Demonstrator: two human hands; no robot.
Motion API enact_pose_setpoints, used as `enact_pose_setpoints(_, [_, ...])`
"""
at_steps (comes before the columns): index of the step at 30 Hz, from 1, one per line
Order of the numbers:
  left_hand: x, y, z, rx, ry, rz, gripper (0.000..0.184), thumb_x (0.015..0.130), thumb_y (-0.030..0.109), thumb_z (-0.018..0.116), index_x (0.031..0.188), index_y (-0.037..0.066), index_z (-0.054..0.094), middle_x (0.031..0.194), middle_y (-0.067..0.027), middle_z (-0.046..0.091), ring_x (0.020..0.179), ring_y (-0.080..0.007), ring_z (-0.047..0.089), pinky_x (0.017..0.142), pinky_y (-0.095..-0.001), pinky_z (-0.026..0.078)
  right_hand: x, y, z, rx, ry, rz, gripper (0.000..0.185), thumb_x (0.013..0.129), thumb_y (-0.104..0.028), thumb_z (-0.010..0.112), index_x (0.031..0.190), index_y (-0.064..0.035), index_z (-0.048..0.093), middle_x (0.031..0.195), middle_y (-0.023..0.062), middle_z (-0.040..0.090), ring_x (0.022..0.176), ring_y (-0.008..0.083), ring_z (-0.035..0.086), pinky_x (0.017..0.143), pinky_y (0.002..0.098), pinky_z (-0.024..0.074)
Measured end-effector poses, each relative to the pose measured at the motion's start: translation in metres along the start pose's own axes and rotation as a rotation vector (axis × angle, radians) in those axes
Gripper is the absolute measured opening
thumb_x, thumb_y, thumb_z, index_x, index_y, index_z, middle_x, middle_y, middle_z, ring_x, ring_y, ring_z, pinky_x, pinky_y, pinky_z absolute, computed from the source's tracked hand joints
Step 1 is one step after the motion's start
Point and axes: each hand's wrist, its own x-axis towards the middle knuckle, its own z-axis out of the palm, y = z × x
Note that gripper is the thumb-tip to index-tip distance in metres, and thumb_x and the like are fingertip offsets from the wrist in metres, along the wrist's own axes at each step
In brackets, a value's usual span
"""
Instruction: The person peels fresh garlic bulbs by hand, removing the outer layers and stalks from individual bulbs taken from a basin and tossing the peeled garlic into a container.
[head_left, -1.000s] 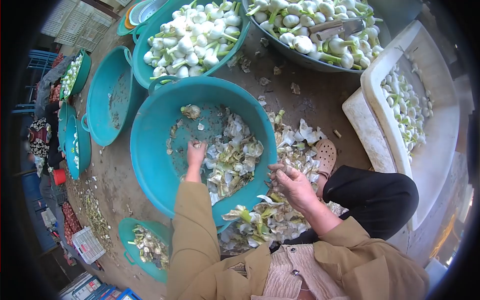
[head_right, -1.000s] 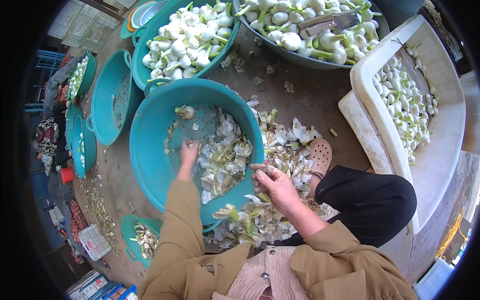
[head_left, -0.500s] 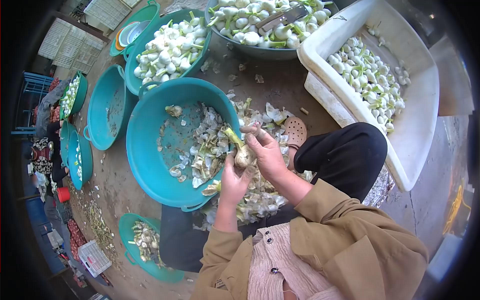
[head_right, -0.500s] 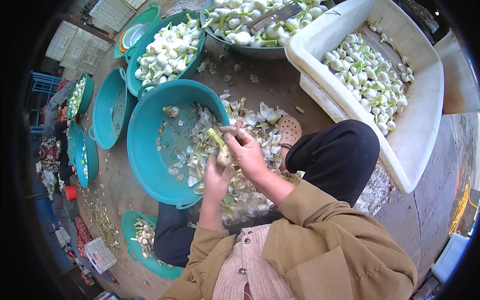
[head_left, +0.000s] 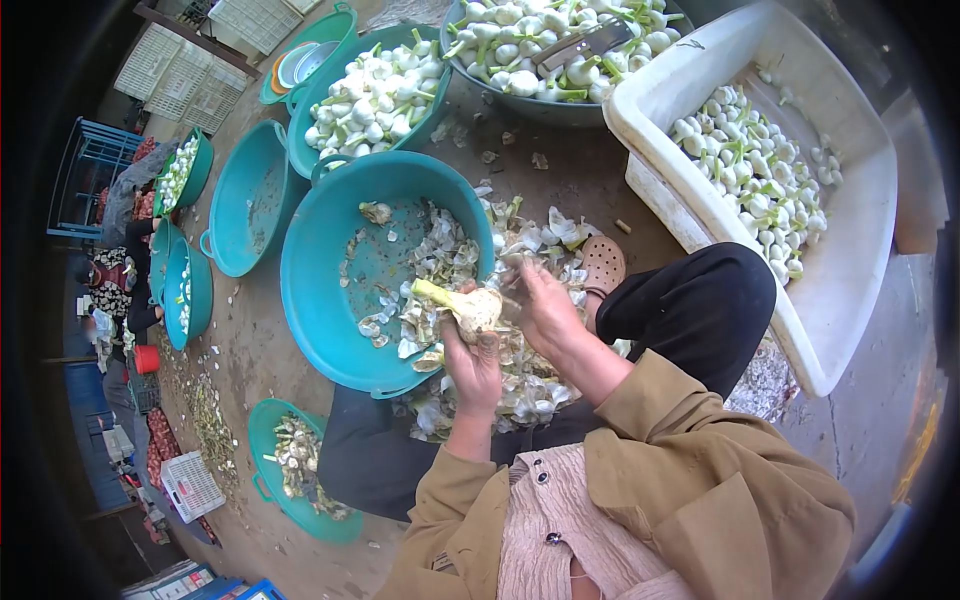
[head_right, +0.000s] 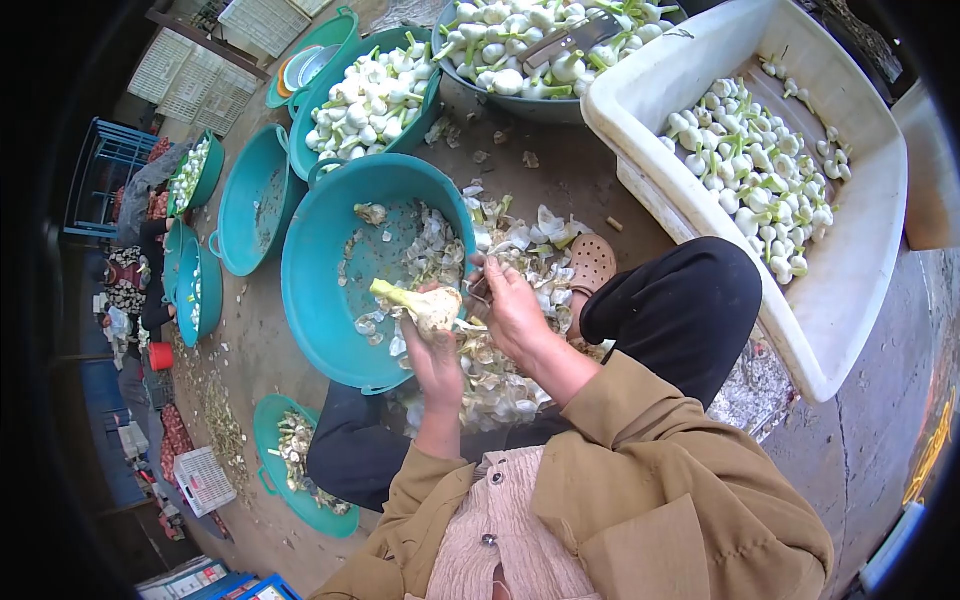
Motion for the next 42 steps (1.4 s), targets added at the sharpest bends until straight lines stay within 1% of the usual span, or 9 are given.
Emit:
enact_pose_setpoints(4, [0.014, 0.000, -0.022, 0.464, -0.148, 0.122, 0.071, 0.089, 0.045, 0.049, 0.130, -0.010, 0.029, 0.135, -0.0218, 0.034, 0.126, -0.0324, 0.032, 0.103, -0.0394, 0.026, -0.026, -0.009, 0.020, 0.025, -0.311, 0.312, 0.047, 0.090, -0.043, 0.051, 0.116, -0.0035, 0.047, 0.105, 0.0070, 0.054, 0.096, 0.0146, 0.054, 0.080, 0.0323, 0.0473])
enact_pose_setpoints(14, [0.057, 0.055, -0.067, 1.314, -0.428, 0.182, 0.014, 0.078, 0.013, 0.066, 0.089, 0.004, 0.063, 0.086, -0.0071, 0.065, 0.083, -0.0220, 0.061, 0.079, -0.0379, 0.045, -0.022, -0.020, 0.021, -1.197, -0.553, -0.595, 0.039, 0.070, -0.010, 0.071, 0.104, -0.0038, 0.055, 0.105, 0.0097, 0.058, 0.098, 0.0220, 0.057, 0.083, 0.0318, 0.0463])
enact_pose_setpoints(16, [0.063, 0.040, -0.085, 0.257, -0.118, -0.706, 0.015, 0.085, 0.013, 0.060, 0.093, 0.000, 0.061, 0.089, -0.0085, 0.064, 0.078, -0.0178, 0.062, 0.068, -0.0301, 0.049, -0.019, -0.018, 0.023, -1.082, -0.629, -0.823, 0.039, 0.063, -0.005, 0.071, 0.099, -0.0067, 0.058, 0.108, 0.0093, 0.058, 0.106, 0.0283, 0.052, 0.089, 0.0362, 0.0432])
enact_pose_setpoints(20, [0.053, 0.030, -0.080, -0.345, 0.137, -0.825, 0.017, 0.088, 0.012, 0.056, 0.099, -0.001, 0.057, 0.088, -0.0082, 0.064, 0.074, -0.0158, 0.062, 0.065, -0.0281, 0.051, -0.015, -0.016, 0.021, -1.252, -0.561, -1.118, 0.034, 0.062, 0.002, 0.068, 0.094, -0.0063, 0.062, 0.113, 0.0080, 0.057, 0.106, 0.0285, 0.053, 0.089, 0.0374, 0.0440])
enact_pose_setpoints(28, [0.031, 0.016, -0.044, -0.542, 0.328, -0.727, 0.014, 0.088, 0.010, 0.055, 0.100, 0.003, 0.058, 0.092, -0.0071, 0.062, 0.076, -0.0157, 0.061, 0.065, -0.0265, 0.051, -0.009, -0.003, 0.009, -1.290, -0.495, -0.972, 0.024, 0.074, -0.003, 0.066, 0.097, -0.0037, 0.060, 0.096, 0.0064, 0.061, 0.086, 0.0210, 0.057, 0.078, 0.0310, 0.0454])
enact_pose_setpoints(30, [0.018, 0.021, -0.047, -0.523, 0.307, -0.666, 0.018, 0.088, 0.010, 0.055, 0.105, 0.004, 0.057, 0.093, -0.0064, 0.062, 0.077, -0.0147, 0.061, 0.064, -0.0252, 0.050, -0.002, -0.004, 0.011, -0.492, -0.131, -0.375, 0.016, 0.085, -0.010, 0.061, 0.100, -0.0035, 0.060, 0.092, 0.0023, 0.061, 0.081, 0.0131, 0.056, 0.075, 0.0273, 0.0449])
enact_pose_setpoints(36, [-0.006, 0.035, -0.087, 0.699, -0.125, -0.394, 0.023, 0.086, 0.017, 0.060, 0.102, 0.000, 0.063, 0.097, -0.0108, 0.063, 0.084, -0.0201, 0.061, 0.072, -0.0292, 0.049, 0.028, -0.026, -0.010, -0.280, 0.139, -0.529, 0.019, 0.089, -0.014, 0.059, 0.102, -0.0005, 0.056, 0.091, 0.0014, 0.060, 0.081, 0.0085, 0.055, 0.074, 0.0242, 0.0449])
enact_pose_setpoints(38, [0.009, 0.053, -0.073, 1.350, -0.371, 0.244, 0.025, 0.081, 0.016, 0.064, 0.102, 0.003, 0.065, 0.109, -0.0140, 0.059, 0.092, -0.0266, 0.059, 0.075, -0.0314, 0.049, 0.017, -0.022, 0.002, -0.452, -0.019, -0.479, 0.022, 0.088, -0.014, 0.060, 0.104, 0.0002, 0.057, 0.094, 0.0020, 0.061, 0.082, 0.0085, 0.056, 0.076, 0.0249, 0.0450])
enact_pose_setpoints(42, [0.023, 0.047, -0.043, 0.834, -0.086, 0.206, 0.027, 0.071, 0.008, 0.071, 0.097, 0.006, 0.065, 0.103, -0.0111, 0.058, 0.091, -0.0273, 0.058, 0.072, -0.0331, 0.049, -0.002, -0.012, 0.011, -0.628, -0.172, -0.417, 0.022, 0.086, -0.011, 0.061, 0.104, 0.0001, 0.059, 0.093, 0.0018, 0.062, 0.085, 0.0086, 0.056, 0.079, 0.0252, 0.0453])
